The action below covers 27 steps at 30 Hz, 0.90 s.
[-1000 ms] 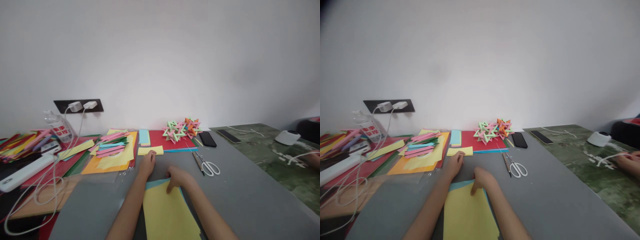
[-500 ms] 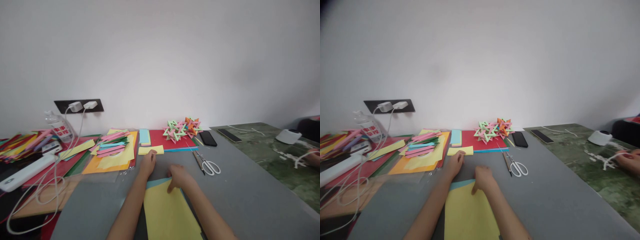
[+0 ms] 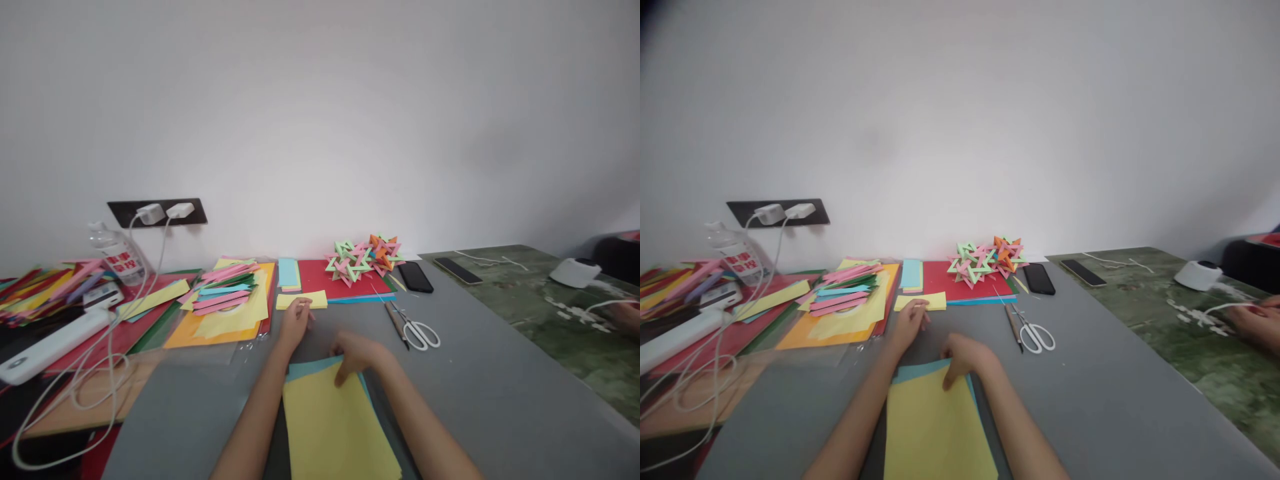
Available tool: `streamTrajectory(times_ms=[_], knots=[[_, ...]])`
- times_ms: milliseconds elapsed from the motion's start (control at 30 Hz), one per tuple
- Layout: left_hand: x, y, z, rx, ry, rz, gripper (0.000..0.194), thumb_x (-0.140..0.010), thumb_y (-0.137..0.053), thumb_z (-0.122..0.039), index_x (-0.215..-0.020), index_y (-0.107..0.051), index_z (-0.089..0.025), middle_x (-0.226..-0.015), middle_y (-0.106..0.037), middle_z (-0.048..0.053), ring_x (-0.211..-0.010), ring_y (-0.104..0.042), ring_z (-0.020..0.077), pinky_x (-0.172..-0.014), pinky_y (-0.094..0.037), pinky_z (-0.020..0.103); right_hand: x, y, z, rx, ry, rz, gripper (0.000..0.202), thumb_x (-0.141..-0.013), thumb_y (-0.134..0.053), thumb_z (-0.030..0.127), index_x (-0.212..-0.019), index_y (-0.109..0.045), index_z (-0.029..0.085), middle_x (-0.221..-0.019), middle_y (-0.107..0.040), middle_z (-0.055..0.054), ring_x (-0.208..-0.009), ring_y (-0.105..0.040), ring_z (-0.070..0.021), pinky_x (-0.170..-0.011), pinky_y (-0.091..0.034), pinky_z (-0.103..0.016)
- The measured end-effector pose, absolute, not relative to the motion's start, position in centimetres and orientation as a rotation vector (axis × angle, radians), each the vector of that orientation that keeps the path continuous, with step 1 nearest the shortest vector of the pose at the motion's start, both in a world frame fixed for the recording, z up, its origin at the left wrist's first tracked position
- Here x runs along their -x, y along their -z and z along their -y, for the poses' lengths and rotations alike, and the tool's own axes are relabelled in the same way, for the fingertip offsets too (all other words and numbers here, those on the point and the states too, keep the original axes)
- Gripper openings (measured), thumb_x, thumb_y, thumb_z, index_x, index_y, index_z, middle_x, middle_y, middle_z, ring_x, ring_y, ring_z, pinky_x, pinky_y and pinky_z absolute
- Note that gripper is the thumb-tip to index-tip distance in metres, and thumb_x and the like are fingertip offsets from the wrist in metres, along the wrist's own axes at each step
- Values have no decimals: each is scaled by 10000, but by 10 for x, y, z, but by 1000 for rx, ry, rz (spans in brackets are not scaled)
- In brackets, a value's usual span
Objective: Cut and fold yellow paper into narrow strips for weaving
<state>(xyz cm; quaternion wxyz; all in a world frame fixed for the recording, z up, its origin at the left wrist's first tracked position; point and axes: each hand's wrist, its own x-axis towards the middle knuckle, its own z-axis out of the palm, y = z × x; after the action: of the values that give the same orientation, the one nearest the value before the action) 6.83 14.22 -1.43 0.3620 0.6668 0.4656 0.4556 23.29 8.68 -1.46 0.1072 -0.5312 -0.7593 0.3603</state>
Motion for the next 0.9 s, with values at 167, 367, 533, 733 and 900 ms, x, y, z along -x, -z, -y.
streamTrajectory(times_ms=[167, 367, 533, 733, 900], knots=[[-50, 8, -143, -1648, -1369, -1294, 266, -793, -367, -340, -911, -513, -151, -598, -535, -11, -510, -514, 104, -506, -414, 212, -238, 21, -106, 1598, -839, 1825, 393, -463, -706, 291, -830, -609, 189, -860, -567, -16, -749, -518, -174, -587, -384, -233], [-27, 8, -129, -1910, -1254, -1415, 245, -815, -354, -313, -903, -545, -186, -729, -589, 24, -711, -566, 147, -666, -448, 265, -228, 29, -115, 1474, -654, 1568, 439, -630, -588, 262, -1055, -497, 201, -882, -572, -24, -764, -532, -180, -657, -407, -281], [-23, 13, -110, -2370, -940, -1374, 227, -821, -353, -239, -888, -567, -203, -938, -557, 58, -921, -504, 188, -817, -386, 337, -219, 29, -110, 1482, -227, 1797, 149, -673, -589, 233, -820, -583, 214, -980, -537, -55, -963, -463, -216, -832, -319, -343], [-28, 14, -104, -2607, -733, -1536, 161, -807, -404, -244, -821, -558, -199, -876, -543, 43, -886, -481, 193, -774, -353, 330, -206, 38, -107, 1497, -266, 1965, 180, -721, -558, 355, -806, -577, 197, -842, -568, -52, -856, -496, -198, -764, -345, -291], [-28, 13, -104, -2633, -690, -1581, 207, -738, -518, -396, -774, -568, -198, -865, -556, 34, -854, -483, 206, -750, -332, 346, -250, 37, -115, 1719, -28, 1459, 299, -827, -340, 384, -729, -540, 184, -767, -550, -77, -794, -489, -200, -760, -339, -289]])
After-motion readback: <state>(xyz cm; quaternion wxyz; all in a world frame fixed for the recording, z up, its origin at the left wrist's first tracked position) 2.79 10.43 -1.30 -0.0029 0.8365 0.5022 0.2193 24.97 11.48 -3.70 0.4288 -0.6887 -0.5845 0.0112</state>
